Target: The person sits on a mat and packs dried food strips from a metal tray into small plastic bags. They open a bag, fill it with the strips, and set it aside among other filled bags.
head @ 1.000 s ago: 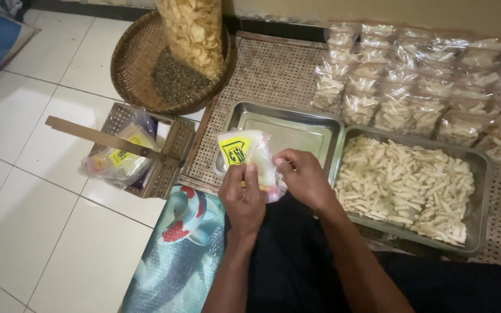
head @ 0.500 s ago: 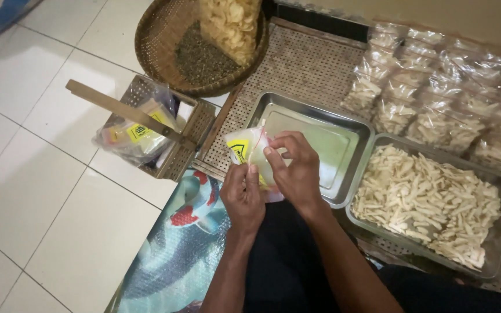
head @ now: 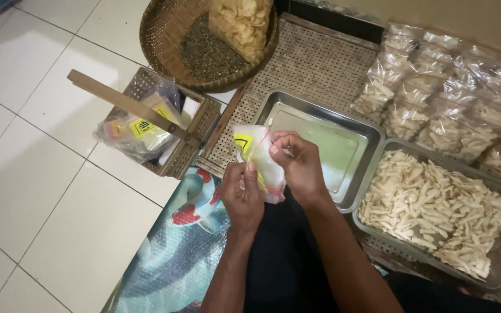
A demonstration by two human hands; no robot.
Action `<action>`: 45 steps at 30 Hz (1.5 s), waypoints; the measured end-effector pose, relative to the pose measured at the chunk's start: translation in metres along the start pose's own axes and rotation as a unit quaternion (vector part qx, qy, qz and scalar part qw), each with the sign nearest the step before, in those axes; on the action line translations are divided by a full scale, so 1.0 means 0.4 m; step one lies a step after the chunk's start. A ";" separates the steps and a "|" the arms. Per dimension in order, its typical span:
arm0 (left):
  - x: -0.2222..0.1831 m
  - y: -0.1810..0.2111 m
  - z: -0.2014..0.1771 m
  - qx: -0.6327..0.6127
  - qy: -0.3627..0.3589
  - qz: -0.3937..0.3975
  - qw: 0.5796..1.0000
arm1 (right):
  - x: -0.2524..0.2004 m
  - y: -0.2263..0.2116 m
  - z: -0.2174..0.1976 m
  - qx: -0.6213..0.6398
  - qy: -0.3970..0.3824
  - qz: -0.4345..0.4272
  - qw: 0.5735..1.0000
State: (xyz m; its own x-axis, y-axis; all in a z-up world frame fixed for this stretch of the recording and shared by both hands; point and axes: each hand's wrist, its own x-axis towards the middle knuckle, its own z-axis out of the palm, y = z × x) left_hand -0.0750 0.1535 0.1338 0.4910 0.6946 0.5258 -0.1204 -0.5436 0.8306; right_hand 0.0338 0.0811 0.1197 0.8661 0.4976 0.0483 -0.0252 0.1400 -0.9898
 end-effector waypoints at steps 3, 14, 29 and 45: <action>-0.003 -0.032 0.001 0.002 0.006 -0.002 1.000 | -0.012 -0.067 0.025 0.037 0.028 0.074 0.996; -0.010 0.008 0.006 -0.064 -0.033 -0.068 0.995 | -0.051 -0.057 -0.019 0.010 0.024 0.071 0.997; -0.023 0.023 -0.021 -0.112 -0.023 -0.305 0.946 | -0.083 -0.070 -0.028 -0.307 -0.021 -0.017 0.951; -0.046 -0.006 -0.003 -0.117 -0.043 -0.279 0.952 | -0.076 -0.065 -0.046 -0.219 0.024 0.047 0.974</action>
State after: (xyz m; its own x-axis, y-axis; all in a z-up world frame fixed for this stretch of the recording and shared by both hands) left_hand -0.0849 0.1426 0.1223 0.6029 0.7977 -0.0173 -0.0042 0.0249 0.9997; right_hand 0.0173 0.0465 0.1417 0.8924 0.4493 -0.0414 0.1013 -0.2889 -0.9520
